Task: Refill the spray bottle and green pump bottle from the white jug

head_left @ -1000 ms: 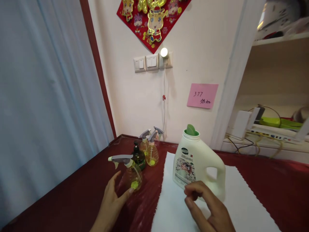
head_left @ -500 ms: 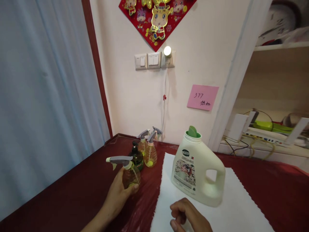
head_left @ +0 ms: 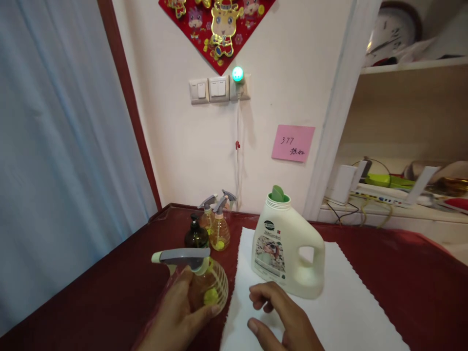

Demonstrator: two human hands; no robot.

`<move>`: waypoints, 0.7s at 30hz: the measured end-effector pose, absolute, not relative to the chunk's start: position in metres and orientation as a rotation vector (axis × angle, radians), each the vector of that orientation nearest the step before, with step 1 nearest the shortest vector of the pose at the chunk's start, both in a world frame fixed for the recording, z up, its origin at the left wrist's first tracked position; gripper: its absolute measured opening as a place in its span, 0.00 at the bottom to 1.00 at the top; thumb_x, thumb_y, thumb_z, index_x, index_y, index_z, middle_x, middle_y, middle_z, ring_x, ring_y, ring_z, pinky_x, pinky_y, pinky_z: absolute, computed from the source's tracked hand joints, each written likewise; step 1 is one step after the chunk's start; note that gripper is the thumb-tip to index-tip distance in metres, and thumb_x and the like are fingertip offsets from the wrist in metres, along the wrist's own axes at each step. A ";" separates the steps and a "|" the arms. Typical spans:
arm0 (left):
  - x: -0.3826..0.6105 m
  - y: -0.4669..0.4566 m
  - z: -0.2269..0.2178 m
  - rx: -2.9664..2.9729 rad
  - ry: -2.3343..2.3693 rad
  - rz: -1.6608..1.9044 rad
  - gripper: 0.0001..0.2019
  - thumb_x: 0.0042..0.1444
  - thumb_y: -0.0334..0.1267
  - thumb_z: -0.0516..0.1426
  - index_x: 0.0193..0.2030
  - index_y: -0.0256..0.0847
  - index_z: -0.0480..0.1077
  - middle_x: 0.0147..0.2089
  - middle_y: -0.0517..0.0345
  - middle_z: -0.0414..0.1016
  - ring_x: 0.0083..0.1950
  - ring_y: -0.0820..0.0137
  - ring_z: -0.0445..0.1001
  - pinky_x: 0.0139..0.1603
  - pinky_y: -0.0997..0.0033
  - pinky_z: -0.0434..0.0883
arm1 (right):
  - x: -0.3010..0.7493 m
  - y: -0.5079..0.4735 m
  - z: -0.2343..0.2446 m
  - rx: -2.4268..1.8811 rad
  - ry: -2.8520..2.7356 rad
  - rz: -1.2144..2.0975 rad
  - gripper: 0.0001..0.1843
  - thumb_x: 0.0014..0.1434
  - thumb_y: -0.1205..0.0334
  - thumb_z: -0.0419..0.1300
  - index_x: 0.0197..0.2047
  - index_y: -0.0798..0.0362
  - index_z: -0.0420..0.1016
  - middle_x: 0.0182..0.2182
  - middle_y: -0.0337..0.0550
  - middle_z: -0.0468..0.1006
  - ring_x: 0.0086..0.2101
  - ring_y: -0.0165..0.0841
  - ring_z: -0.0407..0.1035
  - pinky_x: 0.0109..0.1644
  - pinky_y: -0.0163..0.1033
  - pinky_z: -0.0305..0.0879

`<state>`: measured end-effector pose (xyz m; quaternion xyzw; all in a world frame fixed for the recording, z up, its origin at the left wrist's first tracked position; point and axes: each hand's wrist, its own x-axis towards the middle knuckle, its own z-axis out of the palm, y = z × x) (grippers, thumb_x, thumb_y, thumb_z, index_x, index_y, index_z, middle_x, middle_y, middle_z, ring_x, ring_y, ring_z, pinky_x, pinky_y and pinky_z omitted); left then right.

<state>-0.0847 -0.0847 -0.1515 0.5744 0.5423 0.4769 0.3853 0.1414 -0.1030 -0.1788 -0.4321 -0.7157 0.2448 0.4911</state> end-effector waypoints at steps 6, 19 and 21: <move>-0.050 -0.091 -0.144 1.629 1.389 0.994 0.18 0.38 0.47 0.70 0.39 0.47 0.79 0.40 0.50 0.81 0.45 0.46 0.77 0.49 0.48 0.75 | 0.191 -0.108 -0.162 -1.199 -1.749 0.502 0.12 0.63 0.56 0.57 0.50 0.42 0.71 0.40 0.39 0.79 0.39 0.34 0.75 0.40 0.35 0.73; -0.022 -0.064 -0.222 1.651 1.245 0.985 0.22 0.39 0.49 0.71 0.42 0.45 0.78 0.44 0.49 0.81 0.51 0.45 0.77 0.57 0.48 0.73 | 0.211 -0.120 -0.177 -1.282 -1.580 0.699 0.13 0.61 0.57 0.57 0.49 0.46 0.72 0.40 0.41 0.77 0.38 0.34 0.72 0.44 0.38 0.69; -0.023 -0.063 -0.227 1.669 1.251 1.022 0.24 0.40 0.47 0.71 0.44 0.42 0.77 0.47 0.47 0.80 0.55 0.45 0.75 0.59 0.49 0.71 | 0.205 -0.117 -0.178 -1.276 -1.609 0.766 0.15 0.58 0.60 0.58 0.50 0.47 0.71 0.43 0.41 0.77 0.41 0.35 0.71 0.47 0.40 0.68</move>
